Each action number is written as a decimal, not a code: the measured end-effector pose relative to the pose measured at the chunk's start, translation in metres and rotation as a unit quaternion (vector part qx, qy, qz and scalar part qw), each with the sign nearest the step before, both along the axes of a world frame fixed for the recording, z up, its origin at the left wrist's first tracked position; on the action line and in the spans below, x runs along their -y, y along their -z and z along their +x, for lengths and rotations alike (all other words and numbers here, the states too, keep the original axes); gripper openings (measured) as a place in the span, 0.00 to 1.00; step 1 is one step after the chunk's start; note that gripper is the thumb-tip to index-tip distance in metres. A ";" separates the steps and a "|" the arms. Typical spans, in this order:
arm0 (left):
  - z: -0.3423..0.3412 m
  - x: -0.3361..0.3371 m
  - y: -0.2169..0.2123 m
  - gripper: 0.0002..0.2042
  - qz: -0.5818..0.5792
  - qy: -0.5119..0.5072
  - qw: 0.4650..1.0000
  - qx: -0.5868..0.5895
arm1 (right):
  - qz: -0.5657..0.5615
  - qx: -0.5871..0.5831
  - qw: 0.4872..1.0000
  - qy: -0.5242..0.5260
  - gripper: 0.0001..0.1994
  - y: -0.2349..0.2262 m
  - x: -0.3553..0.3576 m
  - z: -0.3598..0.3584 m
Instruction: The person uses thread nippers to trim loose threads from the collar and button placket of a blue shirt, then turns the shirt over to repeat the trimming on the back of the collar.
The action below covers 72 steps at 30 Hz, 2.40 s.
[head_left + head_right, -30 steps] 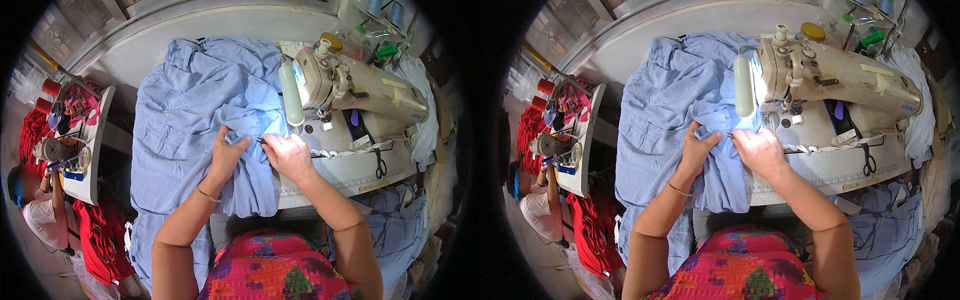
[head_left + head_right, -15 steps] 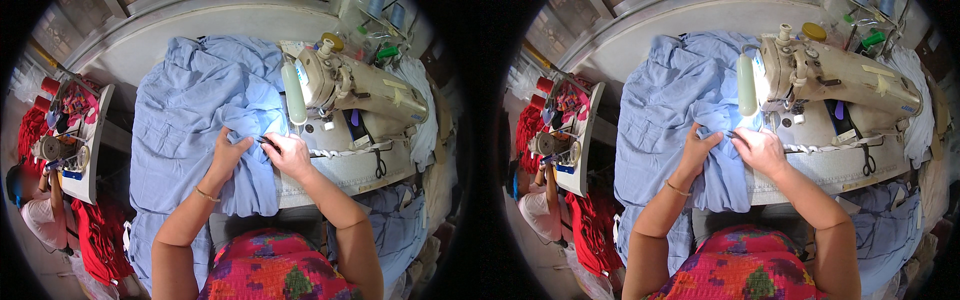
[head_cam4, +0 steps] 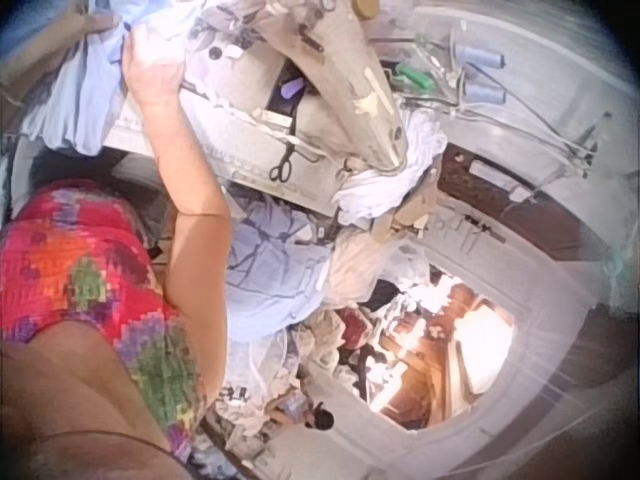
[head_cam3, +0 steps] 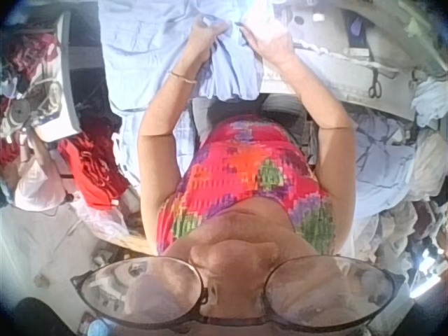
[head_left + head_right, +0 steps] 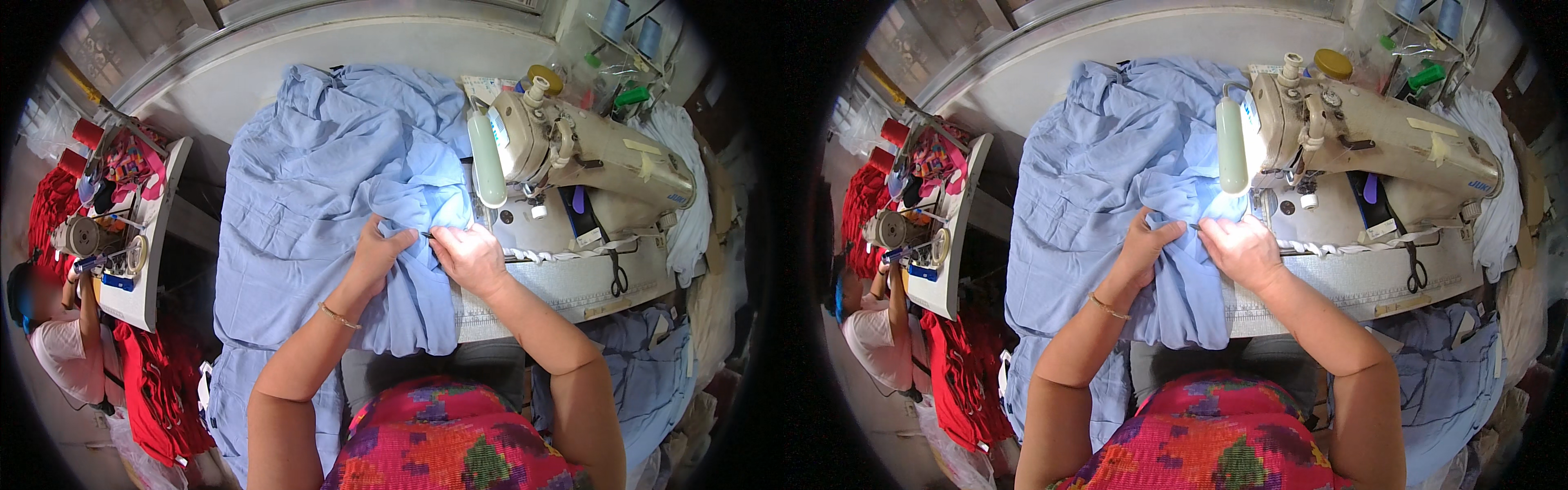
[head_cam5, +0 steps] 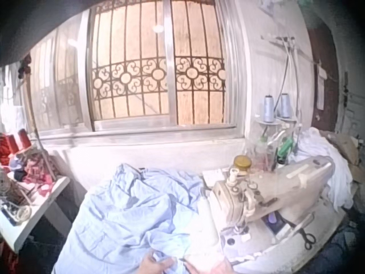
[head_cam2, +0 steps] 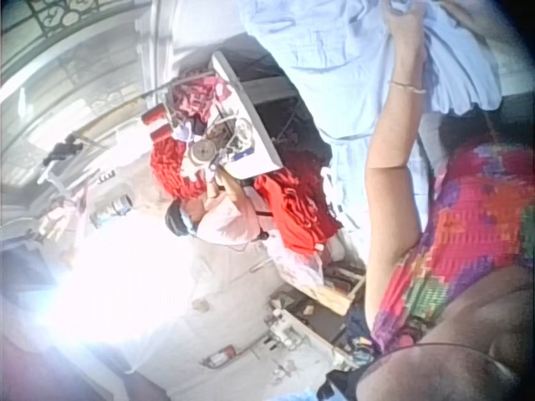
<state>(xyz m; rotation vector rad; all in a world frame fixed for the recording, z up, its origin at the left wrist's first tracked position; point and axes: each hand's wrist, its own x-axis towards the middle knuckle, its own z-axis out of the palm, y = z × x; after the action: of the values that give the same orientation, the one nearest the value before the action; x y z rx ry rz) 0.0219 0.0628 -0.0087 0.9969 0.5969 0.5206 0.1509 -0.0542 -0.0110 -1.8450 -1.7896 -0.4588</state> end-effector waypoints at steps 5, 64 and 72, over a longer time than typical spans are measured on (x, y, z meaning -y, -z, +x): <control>-0.001 0.000 0.000 0.20 0.004 -0.003 1.000 -0.014 | -0.002 0.019 1.000 -0.005 0.06 -0.001 -0.001 0.000; 0.000 -0.001 0.005 0.21 0.024 -0.003 1.000 -0.010 | -0.002 -0.077 0.997 0.002 0.07 0.001 0.002 0.002; -0.001 -0.003 0.001 0.21 0.032 0.013 0.999 0.017 | -0.018 -0.200 0.979 0.043 0.08 -0.013 0.005 0.002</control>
<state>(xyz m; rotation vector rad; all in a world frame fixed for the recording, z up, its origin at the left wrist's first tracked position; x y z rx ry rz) 0.0206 0.0655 -0.0099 1.0539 0.5402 0.5359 0.1532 -0.0588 0.0019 -1.8847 -1.4593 -0.0729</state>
